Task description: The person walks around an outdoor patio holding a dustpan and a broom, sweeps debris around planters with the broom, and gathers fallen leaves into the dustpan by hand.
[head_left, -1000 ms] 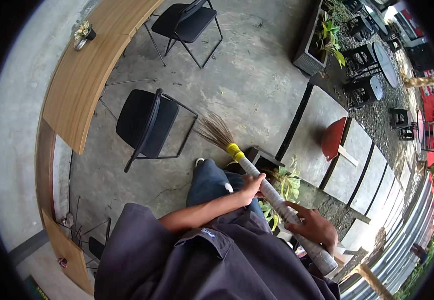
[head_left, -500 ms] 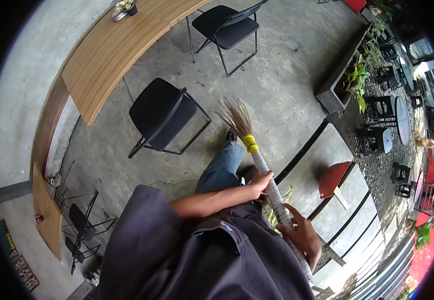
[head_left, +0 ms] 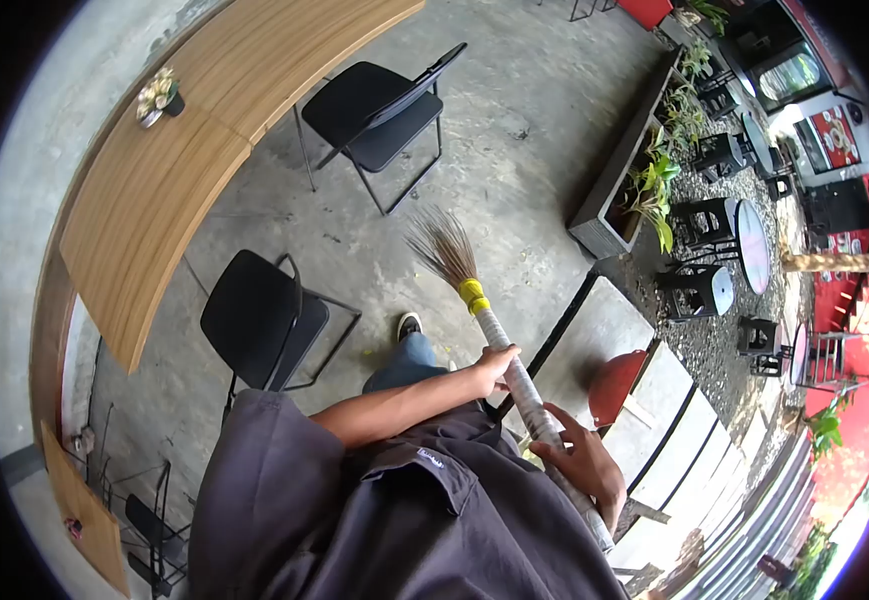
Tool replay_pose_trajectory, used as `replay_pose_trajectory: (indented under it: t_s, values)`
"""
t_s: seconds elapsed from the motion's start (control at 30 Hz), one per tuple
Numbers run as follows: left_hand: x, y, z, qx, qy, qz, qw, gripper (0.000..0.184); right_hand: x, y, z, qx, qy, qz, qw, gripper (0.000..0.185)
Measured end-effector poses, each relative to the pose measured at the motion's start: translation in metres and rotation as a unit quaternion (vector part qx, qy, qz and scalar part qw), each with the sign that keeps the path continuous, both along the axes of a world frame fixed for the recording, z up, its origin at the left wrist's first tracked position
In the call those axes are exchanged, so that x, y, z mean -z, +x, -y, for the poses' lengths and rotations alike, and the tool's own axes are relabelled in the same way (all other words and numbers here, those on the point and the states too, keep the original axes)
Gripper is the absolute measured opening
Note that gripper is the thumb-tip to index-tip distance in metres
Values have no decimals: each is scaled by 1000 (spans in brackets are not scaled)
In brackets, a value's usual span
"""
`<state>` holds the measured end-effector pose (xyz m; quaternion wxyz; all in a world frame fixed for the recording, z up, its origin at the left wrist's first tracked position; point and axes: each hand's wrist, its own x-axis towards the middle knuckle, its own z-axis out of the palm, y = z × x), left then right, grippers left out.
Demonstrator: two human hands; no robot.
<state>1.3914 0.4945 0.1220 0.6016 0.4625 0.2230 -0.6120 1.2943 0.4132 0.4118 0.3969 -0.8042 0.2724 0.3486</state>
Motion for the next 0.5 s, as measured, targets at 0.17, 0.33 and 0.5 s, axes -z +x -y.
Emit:
replay_pose_trajectory:
  t_s: [0.17,0.33,0.5]
  values:
    - [-20,65,11,22,21,11,999,29,-1,50,12,73,18,2,997,76]
    - [-14,108,34,46,-53,47,996,31,38,59,40,146,33,40,988,68]
    - [-15,165,81,63,-85,44,993,27,59,102,87,200,112,53,972,77]
